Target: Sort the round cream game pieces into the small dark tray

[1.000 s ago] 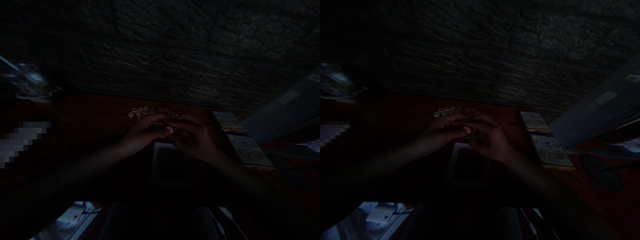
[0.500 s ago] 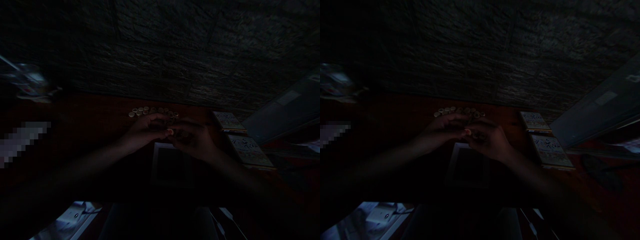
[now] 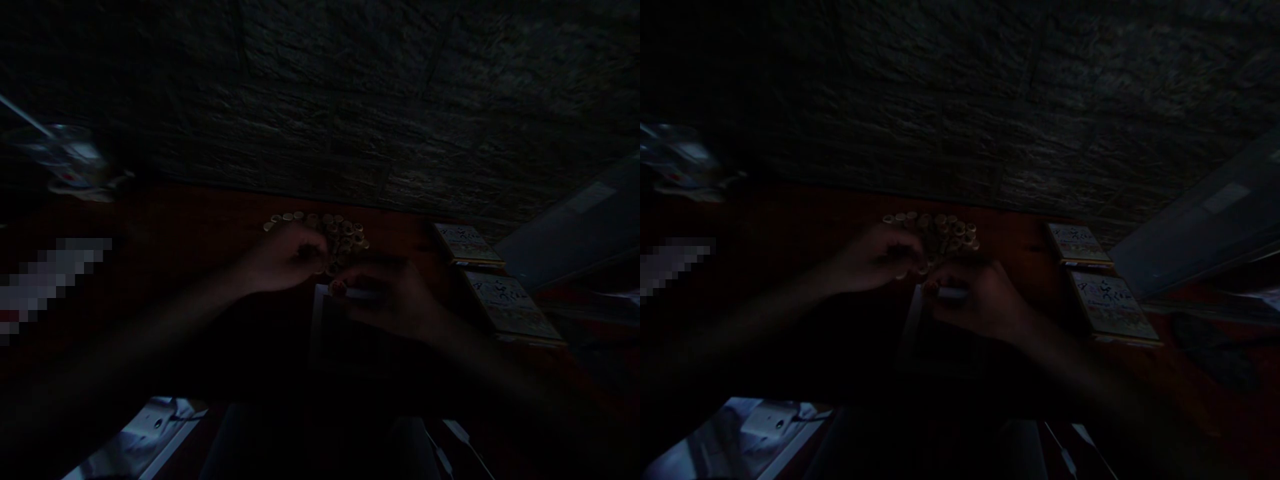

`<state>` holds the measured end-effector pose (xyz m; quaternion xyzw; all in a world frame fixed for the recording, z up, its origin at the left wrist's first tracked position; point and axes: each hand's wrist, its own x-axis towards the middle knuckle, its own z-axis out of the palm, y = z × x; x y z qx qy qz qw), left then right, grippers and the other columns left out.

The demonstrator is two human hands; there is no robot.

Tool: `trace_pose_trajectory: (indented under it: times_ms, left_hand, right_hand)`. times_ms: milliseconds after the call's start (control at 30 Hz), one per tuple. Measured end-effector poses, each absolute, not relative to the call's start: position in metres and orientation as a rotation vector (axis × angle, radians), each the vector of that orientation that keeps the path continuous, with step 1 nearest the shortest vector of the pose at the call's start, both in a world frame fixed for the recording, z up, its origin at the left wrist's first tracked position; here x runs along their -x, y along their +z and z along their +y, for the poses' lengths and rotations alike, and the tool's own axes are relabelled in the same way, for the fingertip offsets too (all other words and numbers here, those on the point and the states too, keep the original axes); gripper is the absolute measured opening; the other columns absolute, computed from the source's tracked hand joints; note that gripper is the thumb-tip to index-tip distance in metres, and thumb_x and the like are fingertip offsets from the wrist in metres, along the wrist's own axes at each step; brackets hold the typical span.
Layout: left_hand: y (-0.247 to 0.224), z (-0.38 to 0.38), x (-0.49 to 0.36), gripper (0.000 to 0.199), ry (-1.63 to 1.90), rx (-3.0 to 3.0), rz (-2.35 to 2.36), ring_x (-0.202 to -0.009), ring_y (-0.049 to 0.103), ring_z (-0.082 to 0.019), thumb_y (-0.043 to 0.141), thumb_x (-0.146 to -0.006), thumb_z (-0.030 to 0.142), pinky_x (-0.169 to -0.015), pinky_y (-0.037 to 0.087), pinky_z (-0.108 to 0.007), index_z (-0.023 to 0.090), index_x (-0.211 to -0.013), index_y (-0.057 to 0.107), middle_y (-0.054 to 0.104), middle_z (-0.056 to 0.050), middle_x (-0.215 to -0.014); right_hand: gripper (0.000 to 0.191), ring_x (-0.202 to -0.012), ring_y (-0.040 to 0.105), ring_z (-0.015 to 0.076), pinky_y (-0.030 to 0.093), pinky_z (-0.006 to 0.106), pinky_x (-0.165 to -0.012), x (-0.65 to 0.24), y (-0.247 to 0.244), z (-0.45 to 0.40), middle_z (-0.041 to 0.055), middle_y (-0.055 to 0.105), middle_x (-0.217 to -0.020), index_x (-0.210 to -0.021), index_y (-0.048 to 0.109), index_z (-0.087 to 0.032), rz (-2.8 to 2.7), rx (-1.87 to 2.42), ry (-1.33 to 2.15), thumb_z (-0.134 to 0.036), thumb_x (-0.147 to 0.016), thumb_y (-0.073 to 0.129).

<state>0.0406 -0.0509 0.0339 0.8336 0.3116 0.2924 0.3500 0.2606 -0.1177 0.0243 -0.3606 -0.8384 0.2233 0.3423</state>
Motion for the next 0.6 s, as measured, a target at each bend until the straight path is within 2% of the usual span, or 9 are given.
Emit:
trace_pose_trajectory:
  times_ms: [100,233,433,600]
  left_hand:
    - [0.033,-0.048,-0.037,0.018,0.622,-2.296,0.726,-0.071,0.069,-0.018,0.061,-0.079,0.013,-0.064,0.045,-0.027,0.021,-0.076,0.077,0.076,0.0,-0.075]
    - [0.03,-0.048,-0.034,0.019,0.429,-2.407,0.681,-0.076,0.072,-0.018,0.062,-0.081,0.013,-0.067,0.048,-0.026,0.02,-0.085,0.079,0.079,-0.001,-0.083]
    - [0.031,-0.05,-0.032,0.022,0.267,-2.396,0.744,-0.075,0.073,-0.018,0.062,-0.08,0.015,-0.065,0.049,-0.025,0.021,-0.087,0.082,0.08,-0.001,-0.084]
    - [0.028,-0.048,-0.031,0.024,0.26,-2.383,0.723,-0.075,0.073,-0.017,0.062,-0.081,0.014,-0.065,0.05,-0.024,0.024,-0.088,0.083,0.081,0.001,-0.085]
  right_hand:
    - [0.014,-0.078,0.073,0.0169,0.054,0.028,-0.072,-0.257,0.021,-0.121,0.0008,0.078,-0.089,-0.093,0.074,-0.022,-2.285,0.959,0.483,-0.016,-0.08,0.076]
    - [0.016,-0.083,0.075,0.0181,0.053,0.027,-0.071,-0.251,0.015,-0.124,0.0027,0.08,-0.097,-0.099,0.075,-0.021,-2.38,1.058,0.471,-0.016,-0.083,0.072]
    - [0.022,-0.102,0.074,0.0258,0.055,0.036,-0.088,-0.243,0.01,-0.127,0.009,0.078,-0.114,-0.11,0.076,-0.019,-2.503,1.239,0.425,-0.018,-0.09,0.067]
    - [0.024,-0.1,0.074,0.0235,0.056,0.034,-0.088,-0.24,0.008,-0.128,0.0091,0.077,-0.118,-0.115,0.075,-0.02,-2.551,1.243,0.285,-0.018,-0.096,0.062]
